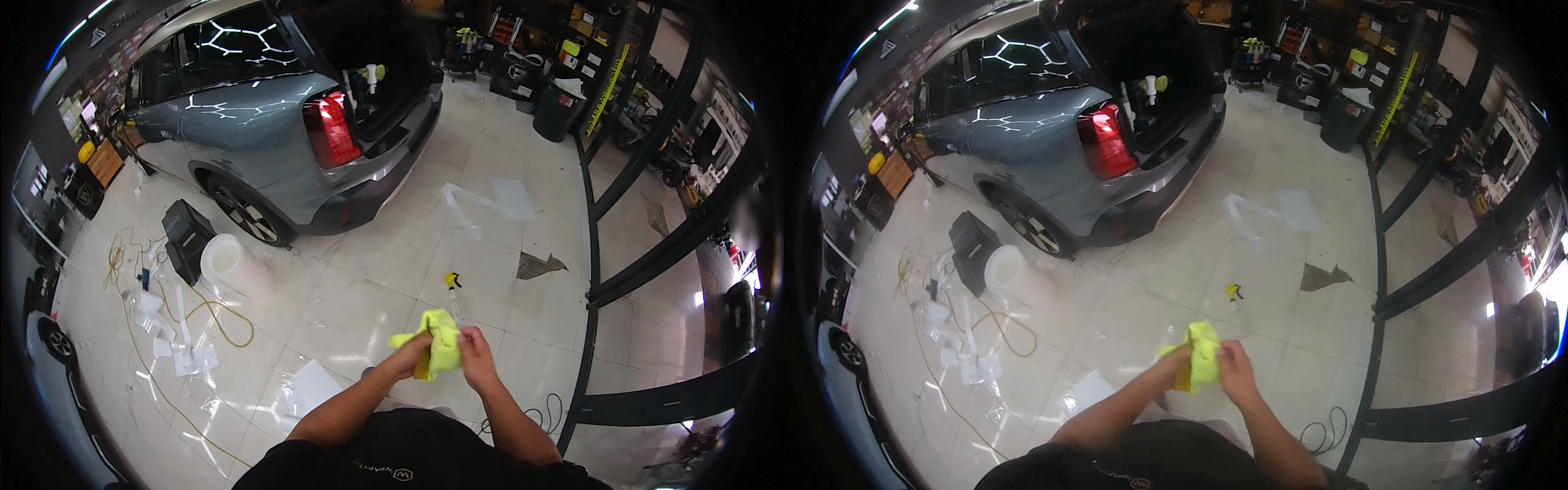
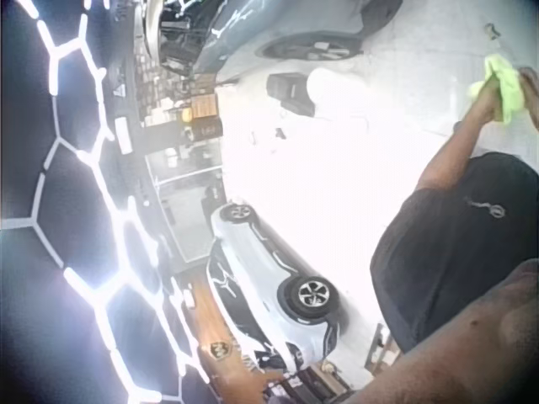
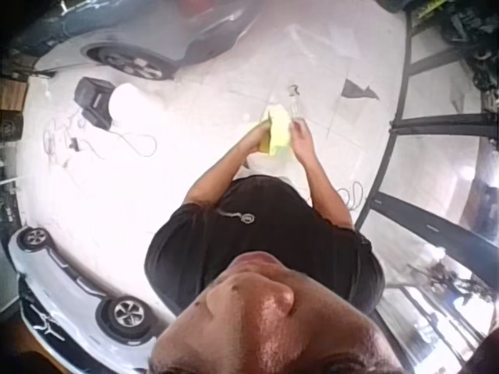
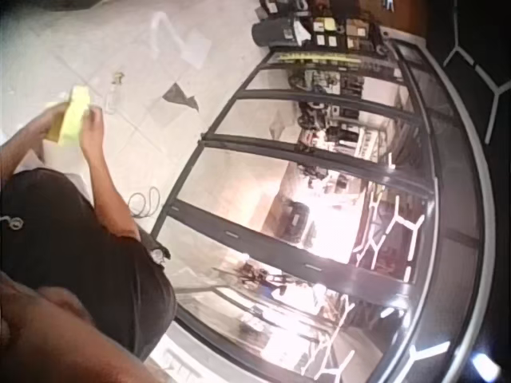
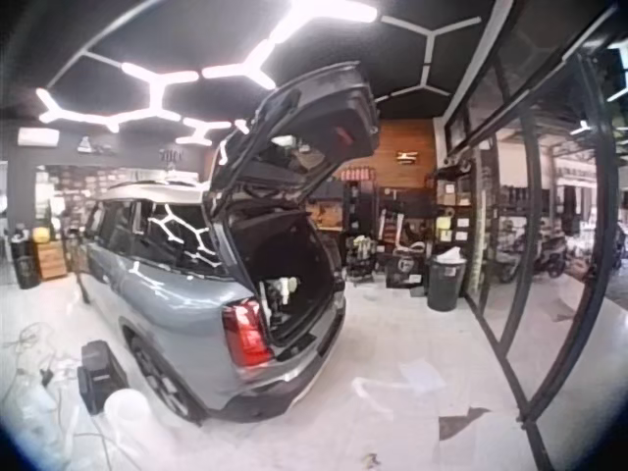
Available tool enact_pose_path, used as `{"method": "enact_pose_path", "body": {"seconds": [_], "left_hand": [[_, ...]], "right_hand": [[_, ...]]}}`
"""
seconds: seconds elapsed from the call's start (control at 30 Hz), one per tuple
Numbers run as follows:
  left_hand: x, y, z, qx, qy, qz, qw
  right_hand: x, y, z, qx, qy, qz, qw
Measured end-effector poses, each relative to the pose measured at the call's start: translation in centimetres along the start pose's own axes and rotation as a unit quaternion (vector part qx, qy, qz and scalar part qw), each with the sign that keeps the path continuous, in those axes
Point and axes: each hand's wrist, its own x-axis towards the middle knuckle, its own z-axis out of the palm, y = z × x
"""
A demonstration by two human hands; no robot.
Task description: The person applies a protective film to a car's taillight using a yellow squeegee and a metal blade. They smooth the film over the surface, trim the excess material around the edges, and wipe the area with a cloth.
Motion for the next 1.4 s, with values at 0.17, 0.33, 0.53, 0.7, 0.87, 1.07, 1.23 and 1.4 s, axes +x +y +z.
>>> {"method": "enact_pose_path", "body": {"seconds": [0.17, 0.33, 0.53, 0.7, 0.87, 1.07, 1.23, 1.4], "left_hand": [[-6.4, 13.7, -8.2, -0.154, -0.036, 0.069, 0.985], [-7.1, 20.2, -13.9, -0.105, -0.010, 0.101, 0.989], [-7.0, 25.1, -23.6, -0.265, 0.136, 0.147, 0.943], [-7.5, 28.9, -27.7, -0.194, 0.338, 0.078, 0.918], [-6.2, 33.7, -28.5, -0.132, 0.365, 0.069, 0.919], [-4.3, 34.9, -31.2, -0.114, 0.373, -0.039, 0.920], [-1.0, 37.4, -35.2, -0.037, 0.301, -0.070, 0.950], [-2.5, 37.8, -39.8, -0.032, 0.295, -0.064, 0.953]], "right_hand": [[6.2, -5.1, 11.2, -0.170, -0.117, -0.159, 0.965], [13.6, -2.6, 18.5, 0.162, -0.171, 0.092, 0.968], [29.1, -9.7, 24.1, 0.338, -0.159, 0.112, 0.921], [45.3, -17.3, 32.5, 0.087, -0.028, -0.370, 0.924], [59.8, -20.1, 39.0, -0.237, 0.112, -0.436, 0.861], [64.0, -24.8, 40.5, -0.213, 0.240, -0.371, 0.871], [75.3, -23.8, 33.7, -0.047, 0.186, -0.117, 0.974], [64.9, -26.5, 31.3, 0.239, 0.154, -0.180, 0.942]]}}
